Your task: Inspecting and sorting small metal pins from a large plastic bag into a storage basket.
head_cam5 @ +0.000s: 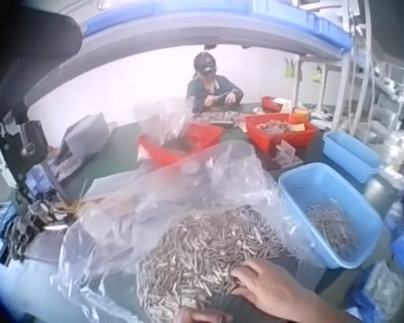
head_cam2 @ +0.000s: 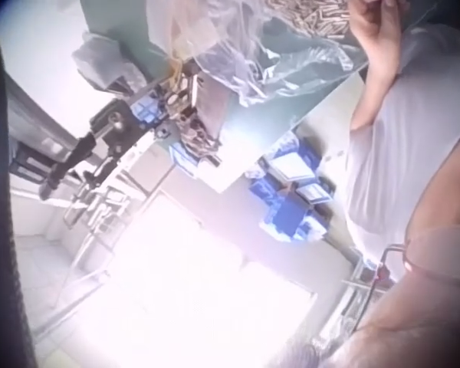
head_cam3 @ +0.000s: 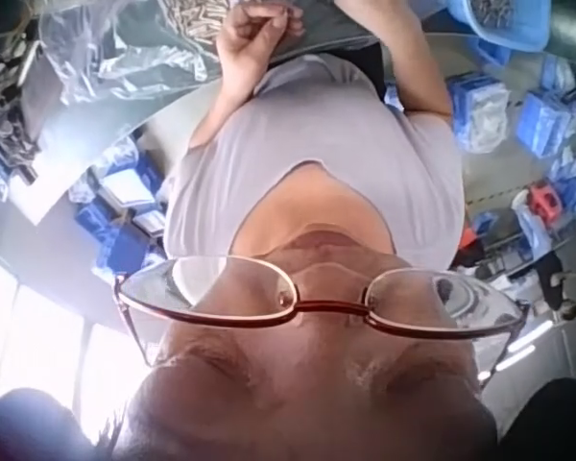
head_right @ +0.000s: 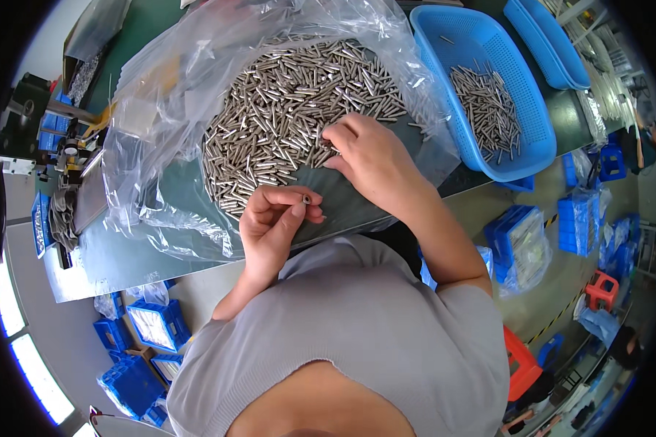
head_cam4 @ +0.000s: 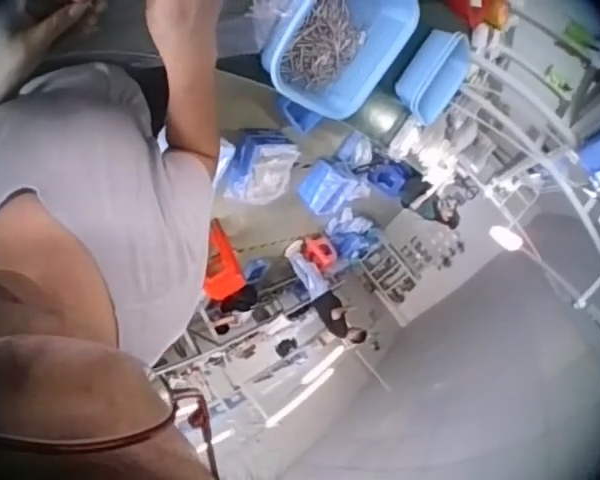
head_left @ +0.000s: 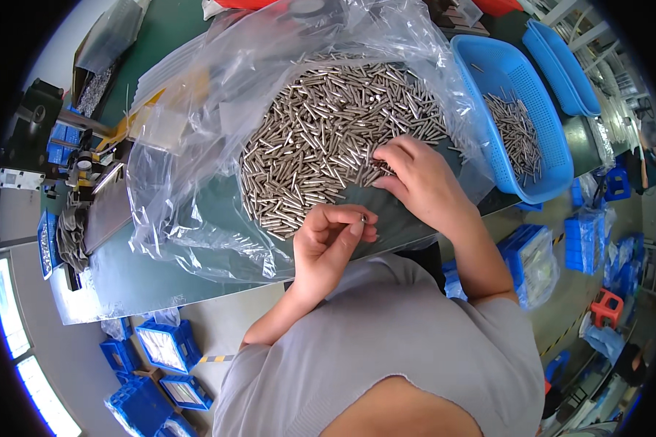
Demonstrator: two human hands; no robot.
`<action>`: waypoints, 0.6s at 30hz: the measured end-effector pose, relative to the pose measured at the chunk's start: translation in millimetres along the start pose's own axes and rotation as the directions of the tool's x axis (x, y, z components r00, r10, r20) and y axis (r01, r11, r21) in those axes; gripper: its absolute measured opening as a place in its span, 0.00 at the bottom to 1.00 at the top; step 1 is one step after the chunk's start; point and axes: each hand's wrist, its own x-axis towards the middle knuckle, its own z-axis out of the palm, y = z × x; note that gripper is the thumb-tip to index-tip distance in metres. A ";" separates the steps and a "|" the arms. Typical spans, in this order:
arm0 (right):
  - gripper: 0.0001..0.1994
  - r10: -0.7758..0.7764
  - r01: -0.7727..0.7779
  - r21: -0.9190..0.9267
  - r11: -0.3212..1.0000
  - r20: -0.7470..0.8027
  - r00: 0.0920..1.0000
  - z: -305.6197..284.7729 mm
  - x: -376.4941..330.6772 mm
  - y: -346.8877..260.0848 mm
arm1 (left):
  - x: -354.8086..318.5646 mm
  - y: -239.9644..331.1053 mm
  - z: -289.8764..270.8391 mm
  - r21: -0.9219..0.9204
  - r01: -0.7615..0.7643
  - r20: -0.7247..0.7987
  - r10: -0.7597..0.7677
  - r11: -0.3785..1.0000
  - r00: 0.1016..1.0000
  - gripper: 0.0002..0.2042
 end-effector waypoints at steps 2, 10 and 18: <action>0.16 -0.025 0.026 0.003 1.000 -0.036 0.999 7.1 -2.1 -3.9 | 0.5 -0.6 0.2 0.000 0.008 -0.011 -0.008 1.000 1.000 0.03; 0.11 -0.035 0.047 0.091 0.995 -0.124 0.992 15.8 -13.8 -13.4 | 1.2 -3.6 -2.2 0.006 -0.009 0.015 0.009 1.000 1.000 0.04; 0.10 -0.033 0.087 0.199 0.976 -0.262 0.964 16.8 -15.7 -8.7 | 1.4 -3.1 0.2 0.000 -0.026 -0.004 0.026 1.000 1.000 0.04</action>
